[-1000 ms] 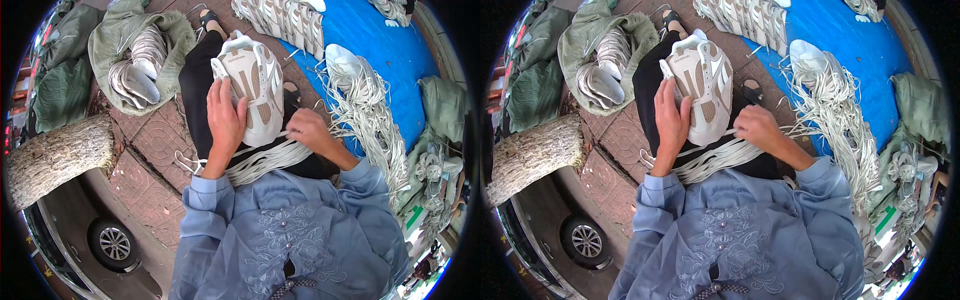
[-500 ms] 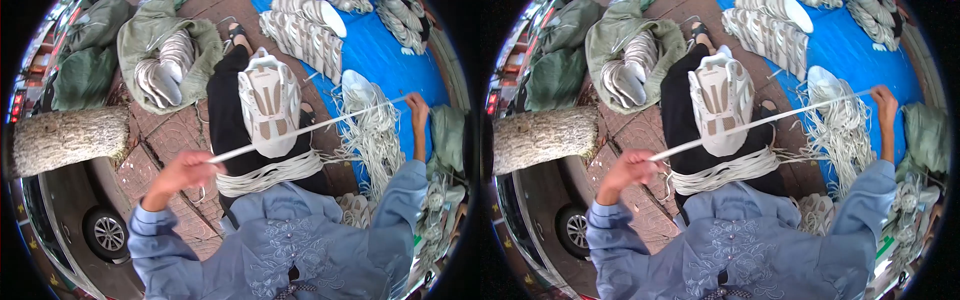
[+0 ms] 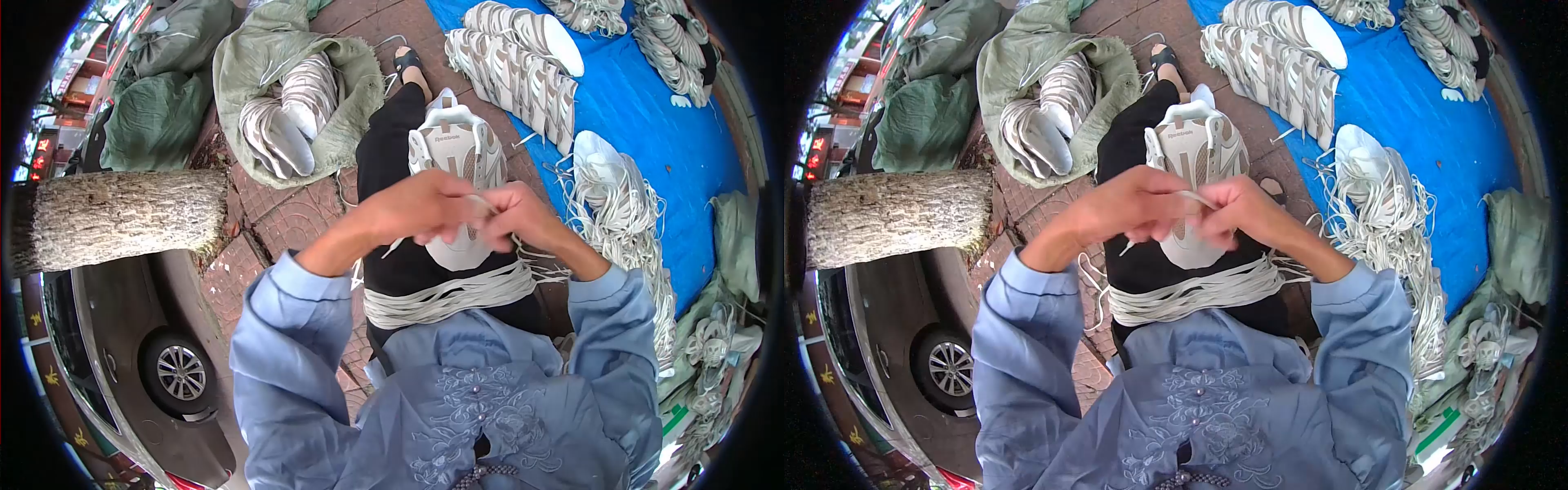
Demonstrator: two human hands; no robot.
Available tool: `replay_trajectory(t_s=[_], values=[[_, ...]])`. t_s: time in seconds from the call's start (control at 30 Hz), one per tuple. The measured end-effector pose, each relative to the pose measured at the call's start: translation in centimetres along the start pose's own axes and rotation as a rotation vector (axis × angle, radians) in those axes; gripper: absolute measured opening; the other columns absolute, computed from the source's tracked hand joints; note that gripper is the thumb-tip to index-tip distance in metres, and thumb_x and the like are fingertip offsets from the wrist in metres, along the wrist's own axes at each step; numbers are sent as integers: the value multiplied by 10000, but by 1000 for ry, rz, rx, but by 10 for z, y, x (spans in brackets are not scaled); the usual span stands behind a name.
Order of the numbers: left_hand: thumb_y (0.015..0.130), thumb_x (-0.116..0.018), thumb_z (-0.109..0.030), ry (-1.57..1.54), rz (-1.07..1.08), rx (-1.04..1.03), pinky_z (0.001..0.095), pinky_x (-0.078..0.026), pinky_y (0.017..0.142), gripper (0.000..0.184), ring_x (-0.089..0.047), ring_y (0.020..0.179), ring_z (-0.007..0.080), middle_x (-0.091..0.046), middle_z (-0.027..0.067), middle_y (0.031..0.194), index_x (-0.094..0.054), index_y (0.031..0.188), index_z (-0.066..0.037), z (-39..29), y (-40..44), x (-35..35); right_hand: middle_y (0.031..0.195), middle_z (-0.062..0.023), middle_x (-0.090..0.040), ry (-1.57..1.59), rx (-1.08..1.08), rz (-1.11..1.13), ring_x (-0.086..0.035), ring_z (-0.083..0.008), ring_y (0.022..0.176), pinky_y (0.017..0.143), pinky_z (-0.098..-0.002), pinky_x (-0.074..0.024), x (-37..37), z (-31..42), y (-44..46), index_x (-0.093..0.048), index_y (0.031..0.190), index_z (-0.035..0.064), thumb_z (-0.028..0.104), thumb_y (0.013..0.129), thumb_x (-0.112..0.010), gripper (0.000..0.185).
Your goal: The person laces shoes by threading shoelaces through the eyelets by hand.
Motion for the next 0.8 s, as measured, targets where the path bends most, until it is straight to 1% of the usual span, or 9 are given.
replay_trajectory(t_s=[0.03, 0.1, 0.43, 0.5, 0.53, 0.6, 0.7, 0.77, 0.8], values=[[865, -496, -248, 0, -3, 5, 165, -252, 361, 220, -364, 409, 23, -466, -10, 520, -605, 864, -57, 6, -9, 9, 555, 8, -493, 27, -127, 31, -438, -56, 469, 433, -193, -322, 5, -5, 0, -621, 862, 1, 95, 692, -618, 194], [868, -491, -234, 41, -78, 82, 167, -260, 359, 222, -379, 412, 30, -483, -2, 534, -598, 862, -40, 33, -25, 29, 467, 14, -451, -198, 68, -163, -350, -40, 375, 353, -199, -233, 28, -23, -10, -639, 747, -5, 119, 720, -606, 130], [872, -482, -273, -265, -62, 55, 194, -384, 421, 294, -501, 453, 101, -531, 35, 579, -593, 840, -3, 92, -15, 23, 574, -28, -561, -458, -121, -411, -460, -98, 442, 407, -231, -342, 119, -106, -46, -653, 767, 23, 122, 704, -621, 121], [868, -490, -281, -271, -60, 31, 192, -391, 423, 294, -501, 443, 107, -533, 40, 579, -596, 834, -9, 90, -9, 22, 656, -101, -612, -1456, 74, -236, -552, -217, 533, 494, -330, -417, 133, -119, -46, -651, 755, 34, 123, 666, -631, 127], [866, -494, -287, -250, -69, 50, 191, -391, 419, 297, -499, 436, 106, -533, 43, 576, -598, 830, -11, 85, -5, 20, 702, -124, -595, -1556, -212, -222, -567, -305, 680, 616, -390, -435, 134, -122, -42, -643, 806, 57, 219, 578, -698, 286], [860, -500, -301, -187, -49, 65, 189, -387, 401, 308, -493, 418, 100, -527, 46, 560, -599, 823, -11, 72, 4, 15, 876, -106, -608, -1356, 107, -333, -570, -257, 824, 752, -348, -428, 90, -71, -31, -592, 997, 48, 184, 540, -722, 494], [861, -497, -300, -163, 34, 41, 186, -382, 392, 310, -493, 415, 93, -522, 42, 550, -600, 817, -11, 50, 19, 3, 1056, -110, -561, -349, 217, -139, -513, -194, 1016, 911, -314, -357, 14, -16, -7, -422, 1224, 33, 109, 533, -708, 752], [861, -497, -303, -111, 52, 25, 185, -387, 396, 312, -501, 421, 91, -526, 46, 553, -599, 816, -11, 39, 17, 3, 935, -102, -595, -409, 294, -188, -565, -161, 847, 788, -278, -428, -2, -7, 2, -512, 1133, 14, 105, 594, -681, 572], [862, -495, -303, -79, 33, 49, 184, -388, 398, 313, -508, 427, 94, -533, 49, 559, -599, 813, -11, 37, 11, 7, 865, -87, -601, -254, 124, -151, -559, -131, 745, 694, -250, -432, -1, -10, 6, -559, 1059, 12, 104, 632, -659, 448]])
Point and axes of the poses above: each hand's wrist, its own y-axis towards the middle knuckle, its own x-axis out of the back of the hand, z = x × y, the point moved 1 cm from there along y, towards the middle knuckle
